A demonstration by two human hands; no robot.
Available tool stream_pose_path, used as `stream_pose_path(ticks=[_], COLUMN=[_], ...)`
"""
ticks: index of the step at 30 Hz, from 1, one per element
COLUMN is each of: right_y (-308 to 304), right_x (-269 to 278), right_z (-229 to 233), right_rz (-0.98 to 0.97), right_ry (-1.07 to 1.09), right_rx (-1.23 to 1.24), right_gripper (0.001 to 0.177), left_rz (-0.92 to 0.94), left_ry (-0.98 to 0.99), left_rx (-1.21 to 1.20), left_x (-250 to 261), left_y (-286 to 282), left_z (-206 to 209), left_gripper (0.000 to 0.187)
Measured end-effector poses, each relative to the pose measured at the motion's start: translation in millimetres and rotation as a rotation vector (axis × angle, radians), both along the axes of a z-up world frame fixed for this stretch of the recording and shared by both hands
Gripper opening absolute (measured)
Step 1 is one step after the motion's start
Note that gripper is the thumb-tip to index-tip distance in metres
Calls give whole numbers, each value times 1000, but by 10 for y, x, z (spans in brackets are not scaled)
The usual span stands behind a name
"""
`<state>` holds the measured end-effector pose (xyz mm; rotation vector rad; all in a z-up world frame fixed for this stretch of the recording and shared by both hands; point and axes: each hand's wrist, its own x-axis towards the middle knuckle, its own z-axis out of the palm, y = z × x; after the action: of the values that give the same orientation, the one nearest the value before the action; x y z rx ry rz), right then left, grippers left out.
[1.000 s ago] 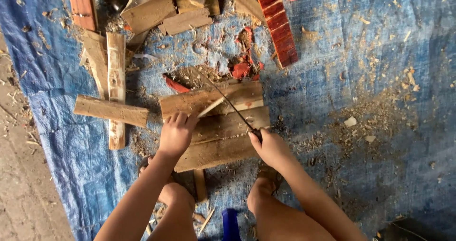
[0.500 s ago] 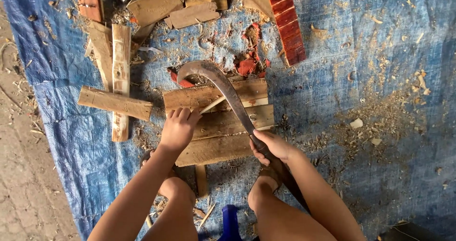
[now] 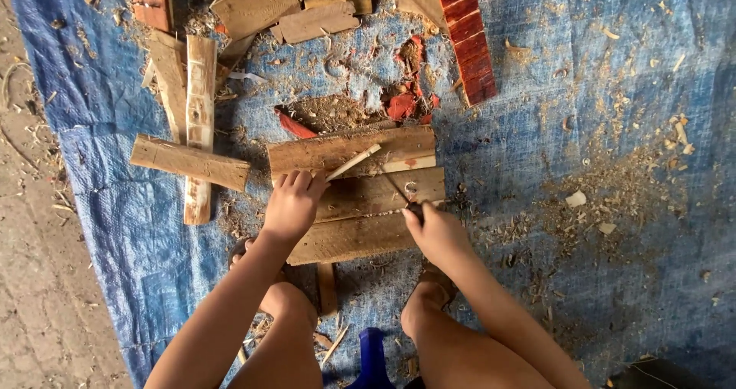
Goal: Carving and shaving a small piece of wood using a curved blade tool on a floor-based workspace.
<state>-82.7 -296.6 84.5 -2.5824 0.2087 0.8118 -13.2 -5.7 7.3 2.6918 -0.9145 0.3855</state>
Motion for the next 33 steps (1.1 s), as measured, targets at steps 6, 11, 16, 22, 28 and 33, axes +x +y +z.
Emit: stream_pose_path(ticks=[6, 11, 16, 22, 28, 33], right_y=[8, -50, -30, -104, -202, -224], right_x=[-163, -45, -12, -53, -214, -193], right_z=[-119, -7, 88, 442, 290, 168], right_rz=[-17, -71, -277, -330, -263, -104], right_ry=[41, 134, 183, -71, -261, 311], right_rx=[-27, 106, 375, 411, 323, 10], right_gripper=[48, 49, 49, 35, 38, 60], left_rz=[-37, -37, -23, -22, -19, -56], left_ry=[-72, -67, -50, -35, -32, -87], left_rx=[-6, 10, 22, 6, -4, 25], left_x=[-30, -7, 34, 22, 8, -91], left_y=[-11, -4, 2, -26, -12, -39], left_z=[-136, 11, 43, 59, -12, -322], left_gripper=[16, 15, 14, 12, 14, 11])
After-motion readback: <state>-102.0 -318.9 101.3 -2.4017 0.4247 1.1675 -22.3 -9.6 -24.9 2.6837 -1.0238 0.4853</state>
